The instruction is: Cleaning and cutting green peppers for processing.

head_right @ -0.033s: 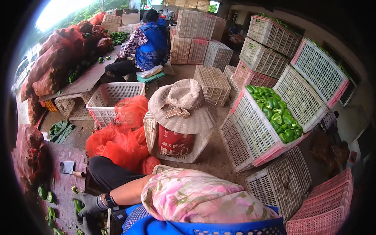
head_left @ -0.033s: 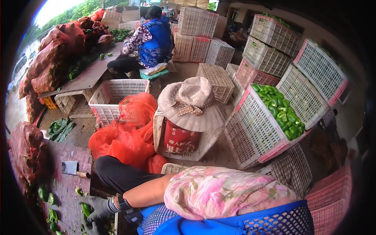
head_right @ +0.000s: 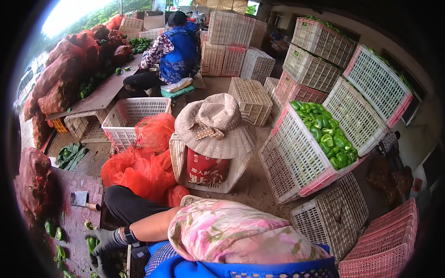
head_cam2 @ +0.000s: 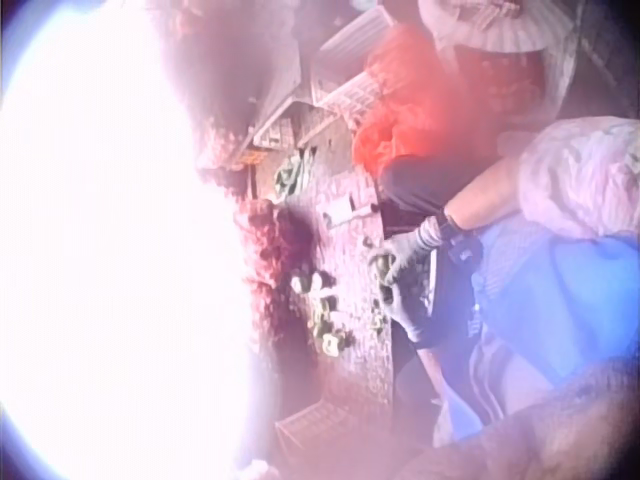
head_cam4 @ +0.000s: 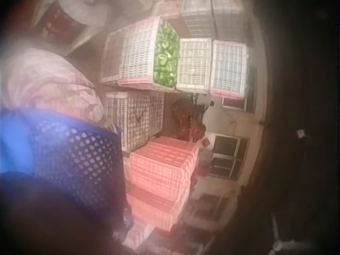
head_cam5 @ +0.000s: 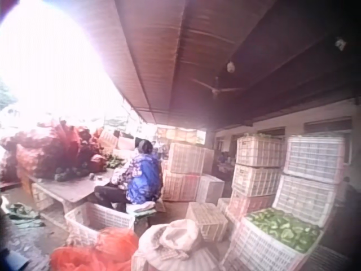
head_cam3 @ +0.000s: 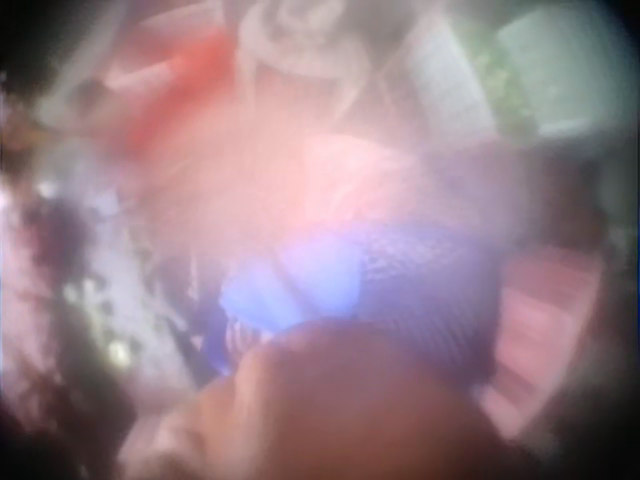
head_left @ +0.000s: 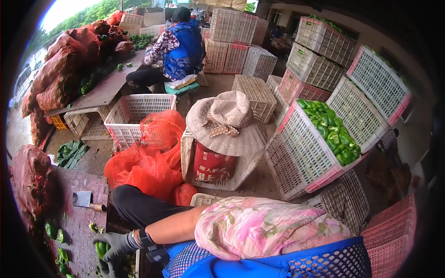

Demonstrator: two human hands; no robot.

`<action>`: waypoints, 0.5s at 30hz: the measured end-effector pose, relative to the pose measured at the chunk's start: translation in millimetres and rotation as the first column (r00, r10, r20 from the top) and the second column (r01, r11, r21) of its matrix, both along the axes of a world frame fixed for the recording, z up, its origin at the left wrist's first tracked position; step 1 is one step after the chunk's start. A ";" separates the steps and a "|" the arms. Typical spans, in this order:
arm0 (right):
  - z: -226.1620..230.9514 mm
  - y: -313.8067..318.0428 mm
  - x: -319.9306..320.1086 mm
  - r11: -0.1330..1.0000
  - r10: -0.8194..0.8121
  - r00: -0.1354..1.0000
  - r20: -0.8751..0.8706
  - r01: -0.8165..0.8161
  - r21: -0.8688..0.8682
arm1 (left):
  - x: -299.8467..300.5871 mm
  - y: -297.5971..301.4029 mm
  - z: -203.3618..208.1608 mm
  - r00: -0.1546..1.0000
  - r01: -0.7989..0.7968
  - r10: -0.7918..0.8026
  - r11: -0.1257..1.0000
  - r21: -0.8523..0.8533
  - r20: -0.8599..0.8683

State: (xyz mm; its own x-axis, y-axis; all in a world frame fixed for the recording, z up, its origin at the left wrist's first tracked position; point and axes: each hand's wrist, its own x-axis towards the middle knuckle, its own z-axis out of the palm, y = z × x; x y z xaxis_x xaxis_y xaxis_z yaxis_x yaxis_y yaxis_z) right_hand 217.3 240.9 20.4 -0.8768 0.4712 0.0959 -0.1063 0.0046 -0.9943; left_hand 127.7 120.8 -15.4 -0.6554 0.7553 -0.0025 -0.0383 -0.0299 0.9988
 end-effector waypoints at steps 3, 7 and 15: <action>-0.3 6.2 1.0 1.000 0.009 0.998 -0.066 -0.008 0.012 | 9.0 9.9 2.1 0.999 0.032 -0.031 0.999 -0.014 0.017; -6.0 -0.4 -0.1 0.988 -0.127 0.989 -0.073 0.133 0.077 | 14.5 14.5 1.8 0.998 0.052 -0.051 0.998 -0.033 0.033; -15.0 3.4 -6.3 0.953 -0.241 0.958 0.154 0.203 0.224 | 18.5 17.7 2.3 0.996 0.070 -0.066 0.996 -0.060 0.054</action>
State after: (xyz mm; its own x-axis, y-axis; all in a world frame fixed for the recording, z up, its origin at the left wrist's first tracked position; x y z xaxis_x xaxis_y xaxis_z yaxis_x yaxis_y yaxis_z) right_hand 211.0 244.3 5.4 -0.7637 0.6425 0.0628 0.0990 0.2126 -0.9721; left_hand 146.2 138.4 -13.1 -0.6003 0.7954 -0.0836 -0.0904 0.0364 0.9952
